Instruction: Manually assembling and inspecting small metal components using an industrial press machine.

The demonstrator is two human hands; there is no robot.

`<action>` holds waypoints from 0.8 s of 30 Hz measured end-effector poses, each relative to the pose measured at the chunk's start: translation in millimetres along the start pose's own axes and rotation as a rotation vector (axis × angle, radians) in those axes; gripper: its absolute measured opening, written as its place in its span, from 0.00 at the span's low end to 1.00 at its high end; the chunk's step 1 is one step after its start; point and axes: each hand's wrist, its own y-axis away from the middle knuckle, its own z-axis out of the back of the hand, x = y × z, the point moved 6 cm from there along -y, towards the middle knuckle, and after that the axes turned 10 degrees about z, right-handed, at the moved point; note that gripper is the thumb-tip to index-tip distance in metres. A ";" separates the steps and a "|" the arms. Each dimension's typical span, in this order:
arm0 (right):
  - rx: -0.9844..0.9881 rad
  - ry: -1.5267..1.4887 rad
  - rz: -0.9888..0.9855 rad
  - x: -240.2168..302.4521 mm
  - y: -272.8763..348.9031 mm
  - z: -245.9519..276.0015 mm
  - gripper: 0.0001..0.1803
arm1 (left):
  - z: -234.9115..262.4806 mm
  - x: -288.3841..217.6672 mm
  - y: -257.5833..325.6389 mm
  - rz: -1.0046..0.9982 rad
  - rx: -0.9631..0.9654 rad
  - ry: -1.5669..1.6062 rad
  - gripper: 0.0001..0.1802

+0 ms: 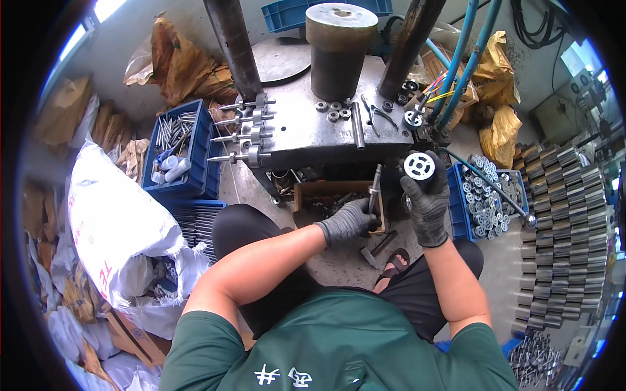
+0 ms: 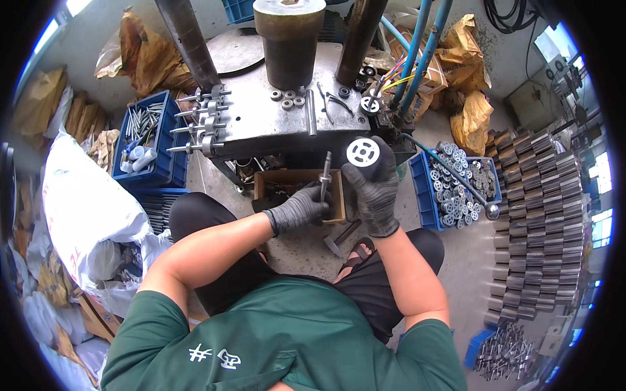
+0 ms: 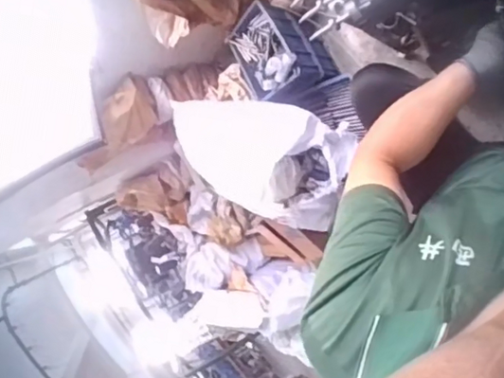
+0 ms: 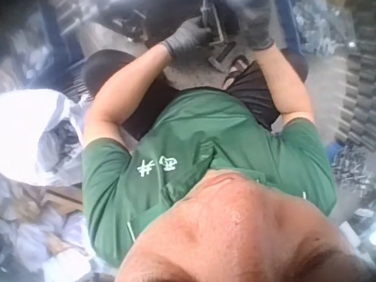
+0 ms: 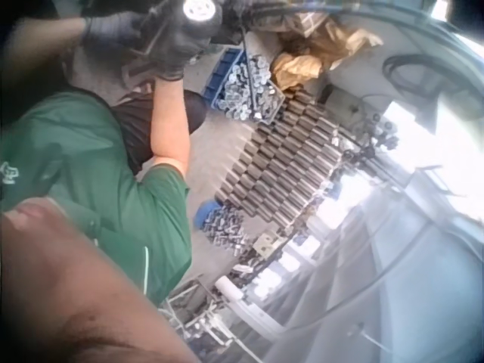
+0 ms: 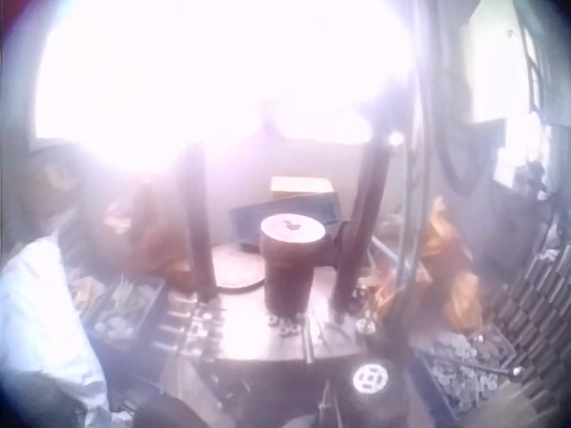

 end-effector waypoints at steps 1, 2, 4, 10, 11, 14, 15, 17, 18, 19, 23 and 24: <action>-0.038 0.079 -0.038 -1.2 -1.0 7.6 0.40 | 6.2 8.4 -6.9 0.037 0.016 0.164 0.11; -0.051 0.171 -0.085 -0.3 -2.2 13.3 0.40 | 10.3 13.9 -11.5 0.073 0.036 0.329 0.10; -0.034 0.263 -0.060 -6.7 -3.4 25.8 0.39 | 15.1 16.2 -17.6 0.071 0.046 0.437 0.10; -0.045 0.341 -0.144 -21.5 -0.3 44.2 0.37 | 21.6 9.9 -21.1 0.093 0.051 0.522 0.07; -0.054 0.309 -0.156 -23.4 -0.8 44.6 0.36 | 20.7 7.5 -20.1 0.091 0.049 0.512 0.08; -0.054 0.219 -0.229 -22.0 -5.1 40.8 0.33 | 20.6 -8.5 -10.3 0.044 0.031 0.496 0.09; -0.050 0.158 -0.292 -21.5 -7.0 38.1 0.31 | 21.9 -16.9 -6.1 0.005 0.014 0.488 0.09; -0.003 0.236 -0.296 -14.8 -18.3 33.3 0.29 | 25.6 -27.5 -3.2 -0.017 -0.006 0.548 0.09; 0.039 0.312 -0.303 -11.4 -25.4 30.6 0.28 | 28.4 -32.2 -3.5 -0.032 -0.024 0.606 0.10; 0.047 0.313 -0.297 -8.7 -34.3 26.0 0.28 | 31.0 -32.9 -6.0 -0.042 -0.027 0.608 0.10; 0.126 0.320 -0.172 12.5 -96.5 -17.3 0.27 | 40.1 -32.8 -19.7 -0.103 0.007 0.805 0.11; 0.201 0.439 -0.047 19.9 -113.7 -29.6 0.28 | 42.1 -32.0 -21.0 -0.109 0.002 0.840 0.11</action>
